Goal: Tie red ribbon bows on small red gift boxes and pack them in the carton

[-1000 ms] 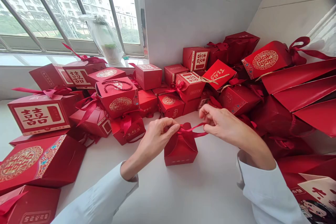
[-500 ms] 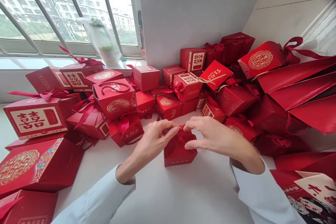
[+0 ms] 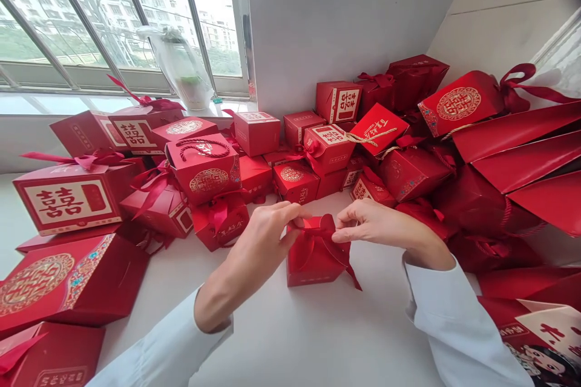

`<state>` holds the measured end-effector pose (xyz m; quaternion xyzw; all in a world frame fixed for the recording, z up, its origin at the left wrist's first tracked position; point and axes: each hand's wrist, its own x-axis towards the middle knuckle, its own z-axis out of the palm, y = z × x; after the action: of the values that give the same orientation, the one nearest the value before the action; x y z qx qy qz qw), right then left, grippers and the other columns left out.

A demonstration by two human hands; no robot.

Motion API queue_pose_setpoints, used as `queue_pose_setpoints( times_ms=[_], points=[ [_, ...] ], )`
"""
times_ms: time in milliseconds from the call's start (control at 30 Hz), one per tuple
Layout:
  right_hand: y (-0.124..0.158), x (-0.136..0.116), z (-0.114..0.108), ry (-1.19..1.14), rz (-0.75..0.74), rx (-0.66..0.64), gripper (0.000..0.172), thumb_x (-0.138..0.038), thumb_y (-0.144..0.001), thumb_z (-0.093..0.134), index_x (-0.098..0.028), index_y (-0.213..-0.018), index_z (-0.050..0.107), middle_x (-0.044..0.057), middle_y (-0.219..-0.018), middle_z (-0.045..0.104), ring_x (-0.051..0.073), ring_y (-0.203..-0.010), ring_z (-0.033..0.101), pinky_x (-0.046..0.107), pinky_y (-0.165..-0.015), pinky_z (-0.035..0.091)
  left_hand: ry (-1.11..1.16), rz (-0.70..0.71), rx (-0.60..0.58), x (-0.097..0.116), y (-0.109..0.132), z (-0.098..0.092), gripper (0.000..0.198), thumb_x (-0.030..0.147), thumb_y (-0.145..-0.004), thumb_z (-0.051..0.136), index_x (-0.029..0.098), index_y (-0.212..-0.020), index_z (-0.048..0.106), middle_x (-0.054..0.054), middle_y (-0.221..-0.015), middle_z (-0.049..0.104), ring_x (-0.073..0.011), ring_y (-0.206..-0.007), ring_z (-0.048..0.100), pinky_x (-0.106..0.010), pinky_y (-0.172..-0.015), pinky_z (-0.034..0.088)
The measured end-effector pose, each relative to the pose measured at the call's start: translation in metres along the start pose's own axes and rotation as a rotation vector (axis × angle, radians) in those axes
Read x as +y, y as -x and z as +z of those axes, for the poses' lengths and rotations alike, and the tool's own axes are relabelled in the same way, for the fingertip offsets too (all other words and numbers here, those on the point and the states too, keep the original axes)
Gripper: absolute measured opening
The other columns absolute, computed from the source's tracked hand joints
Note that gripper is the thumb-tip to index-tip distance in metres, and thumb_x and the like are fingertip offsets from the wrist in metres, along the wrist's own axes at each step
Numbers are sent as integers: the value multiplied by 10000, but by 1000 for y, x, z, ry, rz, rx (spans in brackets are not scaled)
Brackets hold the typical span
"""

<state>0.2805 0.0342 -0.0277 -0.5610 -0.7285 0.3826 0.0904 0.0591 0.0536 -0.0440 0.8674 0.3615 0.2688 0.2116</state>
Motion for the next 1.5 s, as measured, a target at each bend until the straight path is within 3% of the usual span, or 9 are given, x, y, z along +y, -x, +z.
queue_pose_setpoints(
  times_ms=[267, 467, 567, 767, 900, 1067, 1200, 1367, 1500],
  points=[
    [0, 8, -5, 84, 34, -54, 277, -389, -740, 569, -169, -575, 534, -36, -565, 415, 106, -556, 361, 242, -497, 250, -276, -45, 39, 5, 5, -2, 195, 80, -809, 463, 187, -788, 624, -28, -776, 645, -148, -664, 579, -237, -581, 378],
    [2, 11, -8, 98, 82, -79, 234, -355, -711, 594, -165, -581, 552, -32, -588, 443, 111, -589, 389, 245, -509, 256, -509, -123, -102, 9, 13, -3, 210, 35, -787, 404, 184, -715, 534, -12, -719, 590, -143, -581, 493, -266, -502, 259],
    [2, 13, -9, 101, 90, -87, 250, -350, -702, 604, -167, -554, 521, -41, -572, 402, 103, -569, 355, 250, -498, 236, -549, -132, -122, 9, 14, -3, 202, 40, -792, 395, 184, -709, 508, -11, -719, 569, -144, -585, 467, -277, -504, 244],
    [2, 13, -11, 108, 108, -94, 242, -337, -702, 610, -165, -557, 521, -47, -565, 391, 95, -552, 339, 252, -496, 225, -564, -87, -50, 9, 9, -3, 184, 52, -789, 409, 185, -677, 469, -21, -711, 529, -173, -691, 452, -273, -531, 270],
    [3, 15, -12, 127, 83, -90, 237, -326, -718, 607, -167, -563, 526, -45, -571, 417, 98, -567, 362, 248, -505, 242, -592, -74, -177, -2, 14, -3, 196, 14, -755, 405, 180, -709, 500, -29, -700, 530, -184, -699, 454, -285, -560, 289],
    [9, 11, -14, 49, 20, -68, 196, -364, -754, 616, -183, -682, 592, -37, -667, 541, 112, -645, 458, 226, -557, 313, -289, -42, -290, -19, 15, -8, 66, 189, -808, 530, 201, -868, 554, -26, -852, 593, -186, -822, 522, -273, -668, 373],
    [7, 0, -8, 34, -31, 39, 252, -410, -796, 577, -181, -690, 591, -34, -657, 555, 113, -640, 474, 225, -577, 337, -68, -82, -365, -31, 5, -10, 207, 310, -765, 619, 206, -917, 524, -24, -956, 600, -176, -840, 536, -266, -702, 408],
    [3, -8, 4, 52, -35, 45, 172, -349, -768, 591, -188, -706, 592, -43, -624, 567, 109, -586, 489, 221, -525, 336, 229, -195, -503, -37, -3, -10, 314, 455, -744, 632, 195, -844, 489, -4, -815, 576, -150, -723, 539, -234, -596, 413],
    [4, -9, 7, 103, -12, 63, 136, -296, -728, 606, -186, -667, 553, -47, -609, 574, 106, -578, 497, 216, -509, 330, 343, -313, -571, -38, -4, -9, 386, 568, -824, 475, 186, -771, 493, 11, -667, 556, -108, -541, 491, -217, -487, 349]
  ],
)
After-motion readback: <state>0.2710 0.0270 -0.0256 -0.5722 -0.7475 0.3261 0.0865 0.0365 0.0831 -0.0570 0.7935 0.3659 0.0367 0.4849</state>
